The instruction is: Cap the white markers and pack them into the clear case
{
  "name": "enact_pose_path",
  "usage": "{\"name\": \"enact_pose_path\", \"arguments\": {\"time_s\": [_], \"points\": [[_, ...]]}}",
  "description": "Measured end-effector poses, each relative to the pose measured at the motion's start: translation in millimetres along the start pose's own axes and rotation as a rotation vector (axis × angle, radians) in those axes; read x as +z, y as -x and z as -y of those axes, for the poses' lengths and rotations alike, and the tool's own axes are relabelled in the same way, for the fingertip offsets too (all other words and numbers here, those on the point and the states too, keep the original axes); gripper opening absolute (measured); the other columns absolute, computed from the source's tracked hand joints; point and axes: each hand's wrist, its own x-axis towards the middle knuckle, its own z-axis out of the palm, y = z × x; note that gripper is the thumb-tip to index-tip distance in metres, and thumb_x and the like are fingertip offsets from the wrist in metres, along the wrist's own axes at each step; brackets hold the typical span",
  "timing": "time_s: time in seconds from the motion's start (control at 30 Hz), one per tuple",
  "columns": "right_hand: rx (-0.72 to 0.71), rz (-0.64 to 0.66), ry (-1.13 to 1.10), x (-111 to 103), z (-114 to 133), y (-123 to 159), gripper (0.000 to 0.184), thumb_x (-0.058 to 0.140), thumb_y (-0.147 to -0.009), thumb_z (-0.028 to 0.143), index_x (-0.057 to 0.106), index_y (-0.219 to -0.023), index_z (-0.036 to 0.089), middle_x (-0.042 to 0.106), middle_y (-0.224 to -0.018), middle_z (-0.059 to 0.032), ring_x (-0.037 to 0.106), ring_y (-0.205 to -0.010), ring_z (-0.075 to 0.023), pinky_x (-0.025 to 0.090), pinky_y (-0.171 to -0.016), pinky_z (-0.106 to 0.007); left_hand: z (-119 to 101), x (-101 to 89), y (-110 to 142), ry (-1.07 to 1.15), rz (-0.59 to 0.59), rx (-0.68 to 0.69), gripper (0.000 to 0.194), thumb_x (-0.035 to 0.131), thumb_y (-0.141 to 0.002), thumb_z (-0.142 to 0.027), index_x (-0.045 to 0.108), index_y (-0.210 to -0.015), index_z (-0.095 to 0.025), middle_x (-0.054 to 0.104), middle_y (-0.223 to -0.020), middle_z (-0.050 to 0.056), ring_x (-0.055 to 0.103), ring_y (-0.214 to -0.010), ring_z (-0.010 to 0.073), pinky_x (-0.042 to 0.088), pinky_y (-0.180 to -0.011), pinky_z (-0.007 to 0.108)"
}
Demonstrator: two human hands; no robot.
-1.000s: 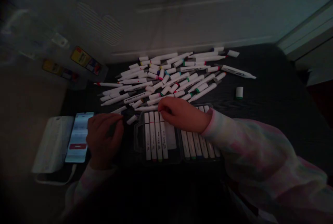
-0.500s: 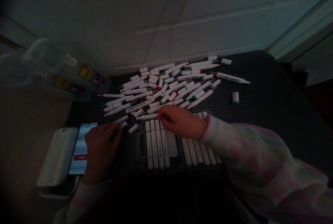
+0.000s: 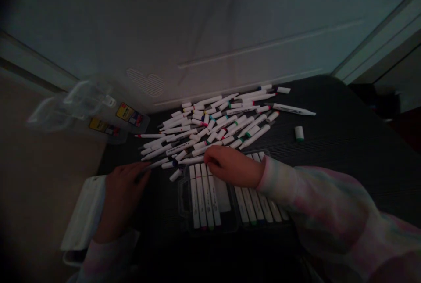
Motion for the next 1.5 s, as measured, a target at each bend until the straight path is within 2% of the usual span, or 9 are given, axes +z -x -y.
{"name": "enact_pose_path", "arguments": {"time_s": [0.4, 0.6, 0.7, 0.8, 0.97, 1.17, 1.33, 1.43, 1.5], "points": [[0.004, 0.001, 0.009, 0.4, 0.4, -0.5, 0.012, 0.044, -0.074, 0.010, 0.053, -0.080, 0.013, 0.054, -0.074, -0.0034, 0.048, -0.065, -0.0119, 0.037, -0.060, -0.024, -2.2, 3.9, -5.9, -0.018, 0.063, 0.046, 0.020, 0.042, -0.080, -0.015, 0.061, -0.084, -0.019, 0.066, -0.083, 0.007, 0.056, -0.079, 0.0260, 0.041, -0.066, 0.038], [0.000, 0.007, 0.012, -0.5, 1.1, -0.4, 0.011, 0.043, -0.075, 0.010, 0.053, -0.079, 0.013, 0.054, -0.075, -0.0039, 0.048, -0.066, -0.0123, 0.037, -0.061, -0.025, -1.0, 5.3, -4.4, 0.039, 0.066, 0.043, 0.022, 0.040, -0.082, -0.019, 0.060, -0.091, -0.017, 0.065, -0.090, 0.009, 0.056, -0.084, 0.0244, 0.043, -0.075, 0.038], [-0.005, 0.005, 0.010, -0.6, 1.9, -0.7, 0.012, 0.043, -0.075, 0.010, 0.053, -0.079, 0.013, 0.054, -0.074, -0.0034, 0.048, -0.066, -0.0120, 0.037, -0.060, -0.024, -4.1, 5.9, -5.1, 0.068, 0.123, 0.037, 0.023, 0.044, -0.081, -0.025, 0.059, -0.096, -0.017, 0.064, -0.095, 0.008, 0.055, -0.088, 0.0247, 0.042, -0.077, 0.038], [0.004, 0.006, 0.011, -0.2, 1.9, -1.1, 0.012, 0.043, -0.074, 0.009, 0.053, -0.080, 0.014, 0.053, -0.073, -0.0025, 0.048, -0.064, -0.0114, 0.037, -0.059, -0.024, -6.2, 7.1, -6.9, 0.071, 0.181, 0.044, 0.023, 0.042, -0.081, -0.022, 0.059, -0.096, -0.016, 0.064, -0.095, 0.008, 0.056, -0.086, 0.0244, 0.044, -0.074, 0.038], [-0.002, -0.002, 0.007, 0.6, 0.5, -1.4, 0.011, 0.044, -0.074, 0.009, 0.052, -0.079, 0.014, 0.054, -0.074, -0.0024, 0.048, -0.066, -0.0113, 0.037, -0.060, -0.024, -6.2, 5.6, -6.6, 0.071, 0.184, 0.026, 0.025, 0.038, -0.081, -0.018, 0.059, -0.093, -0.014, 0.063, -0.092, 0.010, 0.056, -0.085, 0.0238, 0.044, -0.075, 0.036], [0.004, -0.010, -0.012, 0.6, 1.3, -0.8, 0.011, 0.044, -0.073, 0.009, 0.053, -0.078, 0.014, 0.054, -0.073, -0.0022, 0.048, -0.064, -0.0109, 0.037, -0.059, -0.023, -4.5, -15.4, -8.8, 0.247, 0.099, -0.144, 0.028, 0.039, -0.078, -0.034, 0.057, -0.092, -0.016, 0.063, -0.092, 0.009, 0.058, -0.084, 0.0226, 0.046, -0.076, 0.035], [0.029, 0.021, -0.074, -1.4, 1.7, -2.2, 0.011, 0.045, -0.075, 0.011, 0.053, -0.081, 0.013, 0.055, -0.072, -0.0019, 0.049, -0.063, -0.0105, 0.040, -0.059, -0.024, -9.7, -43.0, -38.3, 0.492, 0.080, -0.414, 0.038, 0.049, -0.070, -0.046, 0.055, -0.095, -0.018, 0.064, -0.083, 0.004, 0.061, -0.074, 0.0209, 0.048, -0.067, 0.032], [0.073, 0.065, -0.244, -13.9, 5.8, 0.0, 0.017, 0.043, -0.081, 0.020, 0.052, -0.093, 0.012, 0.055, -0.070, -0.0010, 0.051, -0.058, -0.0091, 0.043, -0.056, -0.024, -20.4, -55.9, -60.8, 0.769, 0.092, -0.354, 0.041, 0.052, -0.070, -0.046, 0.052, -0.100, -0.018, 0.065, -0.091, 0.005, 0.062, -0.080, 0.0211, 0.049, -0.072, 0.034], [0.066, -0.006, -0.318, -28.4, 13.2, 3.8, 0.027, 0.041, -0.083, 0.027, 0.051, -0.103, 0.011, 0.056, -0.076, -0.0028, 0.053, -0.061, -0.0096, 0.045, -0.059, -0.025, -34.4, -63.9, -73.9, 0.920, 0.097, -0.245, 0.037, 0.053, -0.073, -0.043, 0.052, -0.101, -0.018, 0.064, -0.094, 0.005, 0.062, -0.082, 0.0198, 0.049, -0.074, 0.034]]}}
